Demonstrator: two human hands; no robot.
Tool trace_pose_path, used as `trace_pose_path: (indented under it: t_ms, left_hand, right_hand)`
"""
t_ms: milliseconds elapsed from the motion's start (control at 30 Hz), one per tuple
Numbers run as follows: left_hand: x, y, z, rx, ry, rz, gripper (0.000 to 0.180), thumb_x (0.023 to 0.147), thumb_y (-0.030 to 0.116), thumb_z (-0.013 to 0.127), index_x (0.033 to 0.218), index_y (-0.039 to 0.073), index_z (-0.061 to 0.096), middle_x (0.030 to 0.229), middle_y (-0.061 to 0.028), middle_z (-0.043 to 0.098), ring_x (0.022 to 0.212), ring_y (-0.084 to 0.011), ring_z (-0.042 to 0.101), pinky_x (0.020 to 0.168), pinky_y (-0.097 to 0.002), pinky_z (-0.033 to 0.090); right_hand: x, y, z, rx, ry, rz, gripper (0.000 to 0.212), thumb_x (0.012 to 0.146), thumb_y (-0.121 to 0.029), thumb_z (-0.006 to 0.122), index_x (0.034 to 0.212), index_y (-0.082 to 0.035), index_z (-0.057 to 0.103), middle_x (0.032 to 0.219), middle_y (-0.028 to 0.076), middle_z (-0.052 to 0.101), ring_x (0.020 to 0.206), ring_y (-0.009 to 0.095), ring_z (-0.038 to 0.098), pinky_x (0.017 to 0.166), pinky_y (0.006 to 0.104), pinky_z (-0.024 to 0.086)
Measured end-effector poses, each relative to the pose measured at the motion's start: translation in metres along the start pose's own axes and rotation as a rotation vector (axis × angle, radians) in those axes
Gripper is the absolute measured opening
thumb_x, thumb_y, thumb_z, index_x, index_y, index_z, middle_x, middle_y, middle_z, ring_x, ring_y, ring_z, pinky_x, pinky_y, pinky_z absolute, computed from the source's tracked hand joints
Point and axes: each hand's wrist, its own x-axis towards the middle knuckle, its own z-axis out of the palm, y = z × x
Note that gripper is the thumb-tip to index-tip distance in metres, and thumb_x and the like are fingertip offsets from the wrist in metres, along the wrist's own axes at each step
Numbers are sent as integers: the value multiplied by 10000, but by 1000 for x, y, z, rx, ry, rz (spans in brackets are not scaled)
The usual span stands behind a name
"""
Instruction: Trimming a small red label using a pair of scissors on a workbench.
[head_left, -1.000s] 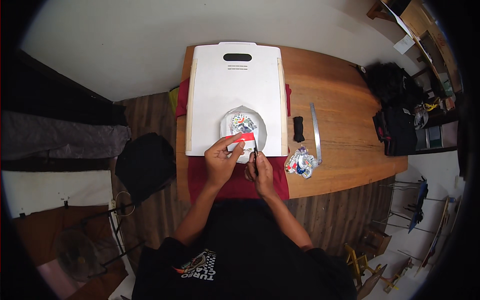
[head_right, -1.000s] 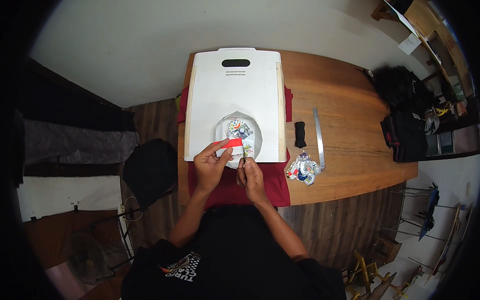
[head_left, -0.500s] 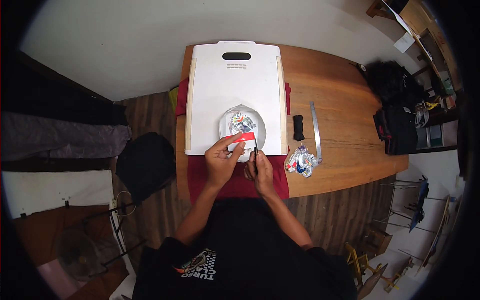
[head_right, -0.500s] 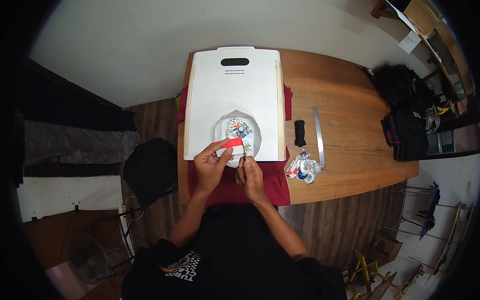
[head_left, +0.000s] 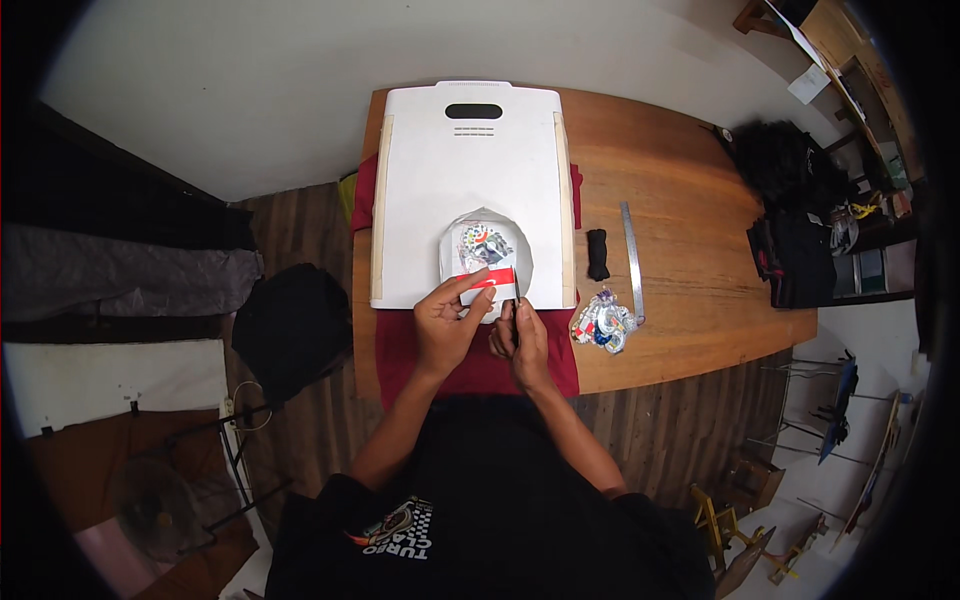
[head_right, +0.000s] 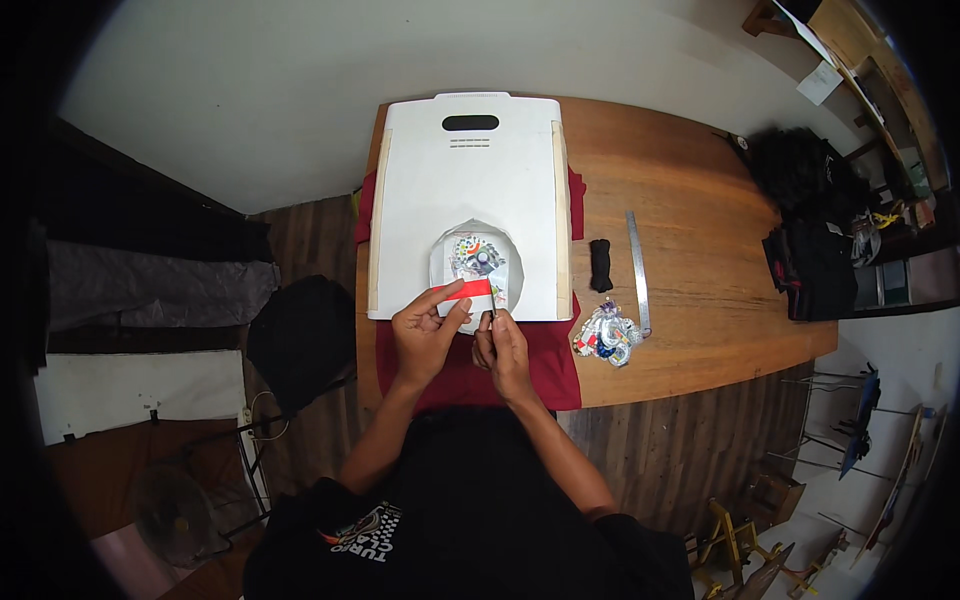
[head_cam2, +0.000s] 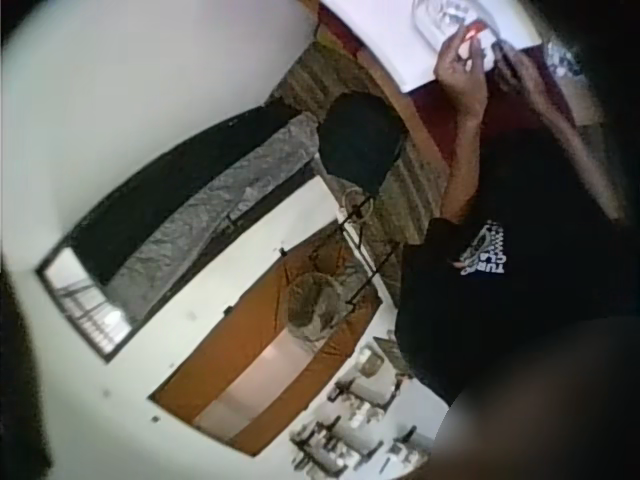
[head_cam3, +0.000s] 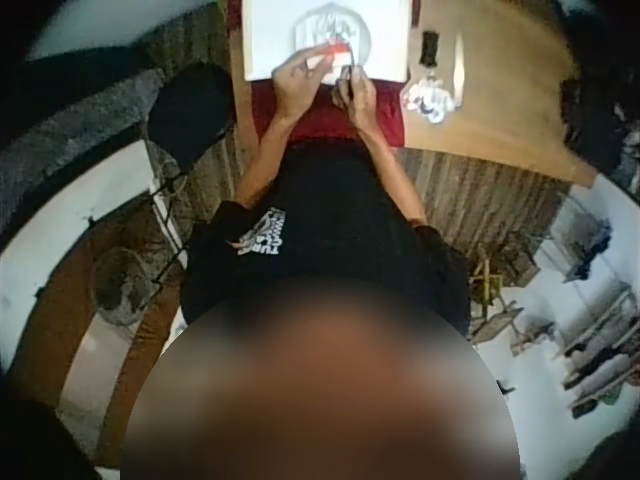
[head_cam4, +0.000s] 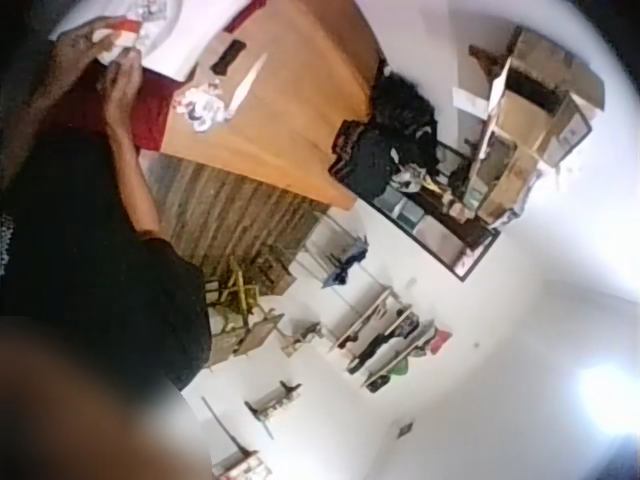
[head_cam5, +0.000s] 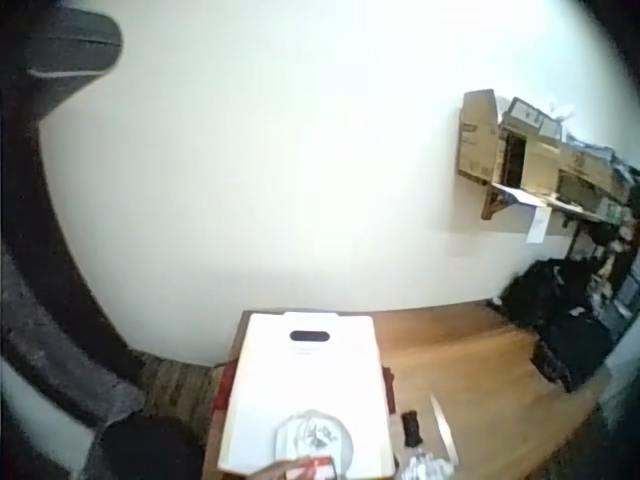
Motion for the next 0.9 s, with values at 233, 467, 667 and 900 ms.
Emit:
trace_pose_path:
  t_ms: [233, 467, 667, 900]
  left_hand:
    - [0, -5, -5, 50, -34, 15, 318, 908, -75, 678, 1224, -91, 647, 1103, -157, 671, 907, -138, 669, 765, -239, 605]
    - [-1, 0, -2, 6, -8, -10, 312, 911, -75, 682, 1222, -82, 660, 1055, -109, 677, 929, -101, 641, 772, -217, 556]
    - [1, -4, -2, 18, -21, -4, 311, 910, -68, 688, 1219, -82, 661, 1053, -108, 679, 913, -94, 638, 766, -214, 554]
    - [3, -9, -3, 30, -51, 20, 323, 907, -79, 678, 1228, -101, 641, 1083, -142, 678, 925, -118, 654, 752, -243, 605]
  right_hand:
    - [1, 1, -1, 16, 7, 16, 347, 1110, -369, 331, 972, -84, 472, 569, -35, 308, 452, 74, 249, 463, 255, 256]
    - [3, 3, 0, 18, 10, 13, 339, 1110, -368, 335, 962, -90, 461, 571, -32, 315, 456, 77, 258, 463, 254, 256]
    - [6, 2, -1, -15, 5, 2, 356, 1106, -403, 321, 973, -105, 462, 556, -25, 318, 440, 90, 256, 465, 268, 259]
    - [8, 7, -4, -38, 11, -5, 366, 1104, -413, 318, 986, -102, 470, 555, -24, 318, 439, 91, 256, 464, 268, 260]
